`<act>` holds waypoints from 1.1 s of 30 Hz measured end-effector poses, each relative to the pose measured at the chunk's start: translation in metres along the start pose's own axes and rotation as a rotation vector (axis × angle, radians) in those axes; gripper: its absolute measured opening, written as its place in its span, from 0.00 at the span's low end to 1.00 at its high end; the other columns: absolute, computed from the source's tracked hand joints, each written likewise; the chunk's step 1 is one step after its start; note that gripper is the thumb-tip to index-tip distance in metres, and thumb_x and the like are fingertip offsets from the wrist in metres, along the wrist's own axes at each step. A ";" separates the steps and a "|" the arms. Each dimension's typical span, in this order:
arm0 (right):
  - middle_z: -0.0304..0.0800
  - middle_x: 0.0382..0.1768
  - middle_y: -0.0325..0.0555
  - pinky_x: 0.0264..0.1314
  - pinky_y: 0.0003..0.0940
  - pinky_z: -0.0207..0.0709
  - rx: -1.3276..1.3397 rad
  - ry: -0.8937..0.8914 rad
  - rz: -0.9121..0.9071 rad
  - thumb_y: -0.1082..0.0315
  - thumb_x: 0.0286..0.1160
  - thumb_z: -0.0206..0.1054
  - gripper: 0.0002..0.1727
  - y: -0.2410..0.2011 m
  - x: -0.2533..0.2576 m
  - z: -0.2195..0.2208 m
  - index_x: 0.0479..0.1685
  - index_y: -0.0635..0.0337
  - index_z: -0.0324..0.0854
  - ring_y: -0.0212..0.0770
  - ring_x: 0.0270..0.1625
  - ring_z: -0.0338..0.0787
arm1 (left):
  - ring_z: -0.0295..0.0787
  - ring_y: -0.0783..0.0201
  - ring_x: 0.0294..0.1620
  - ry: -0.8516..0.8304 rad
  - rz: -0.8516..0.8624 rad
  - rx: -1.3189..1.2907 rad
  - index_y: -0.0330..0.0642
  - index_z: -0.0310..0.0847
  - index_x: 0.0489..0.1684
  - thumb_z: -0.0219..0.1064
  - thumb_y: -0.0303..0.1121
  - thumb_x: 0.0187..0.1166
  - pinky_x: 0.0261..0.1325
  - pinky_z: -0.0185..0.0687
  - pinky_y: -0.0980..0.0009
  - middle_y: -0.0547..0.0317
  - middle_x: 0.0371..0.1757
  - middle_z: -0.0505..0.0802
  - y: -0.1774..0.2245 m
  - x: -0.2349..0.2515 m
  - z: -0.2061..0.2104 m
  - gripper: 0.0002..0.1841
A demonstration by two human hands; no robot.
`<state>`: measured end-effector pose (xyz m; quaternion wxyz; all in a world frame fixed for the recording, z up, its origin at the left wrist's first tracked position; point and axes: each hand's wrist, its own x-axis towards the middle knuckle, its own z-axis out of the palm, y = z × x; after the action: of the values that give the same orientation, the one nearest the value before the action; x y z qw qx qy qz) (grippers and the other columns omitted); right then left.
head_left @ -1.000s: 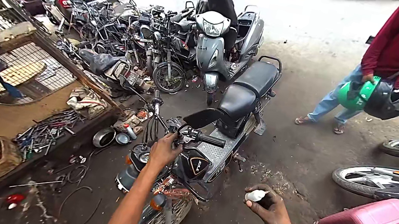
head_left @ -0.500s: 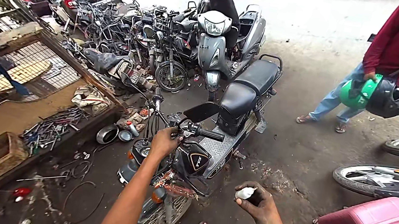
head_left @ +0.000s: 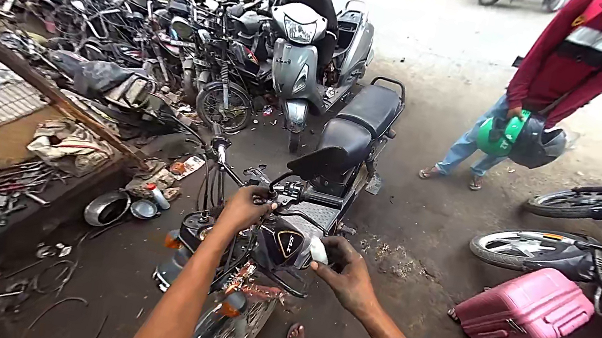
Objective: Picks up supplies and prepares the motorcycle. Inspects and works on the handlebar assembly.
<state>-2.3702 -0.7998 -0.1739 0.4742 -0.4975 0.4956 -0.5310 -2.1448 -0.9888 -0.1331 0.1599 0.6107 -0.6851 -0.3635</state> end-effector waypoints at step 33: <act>0.94 0.36 0.39 0.41 0.50 0.86 -0.970 0.287 0.098 0.53 0.76 0.71 0.13 -0.029 0.072 0.121 0.46 0.49 0.94 0.40 0.36 0.91 | 0.93 0.57 0.41 -0.191 -0.171 -1.242 0.38 0.86 0.59 0.60 0.42 0.90 0.43 0.92 0.58 0.48 0.47 0.95 -0.041 -0.044 0.053 0.17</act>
<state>-2.2534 -0.8768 -0.1390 0.1401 -0.5586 0.7681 -0.2800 -2.1411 -0.9308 -0.1880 0.3932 0.4214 -0.3066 -0.7575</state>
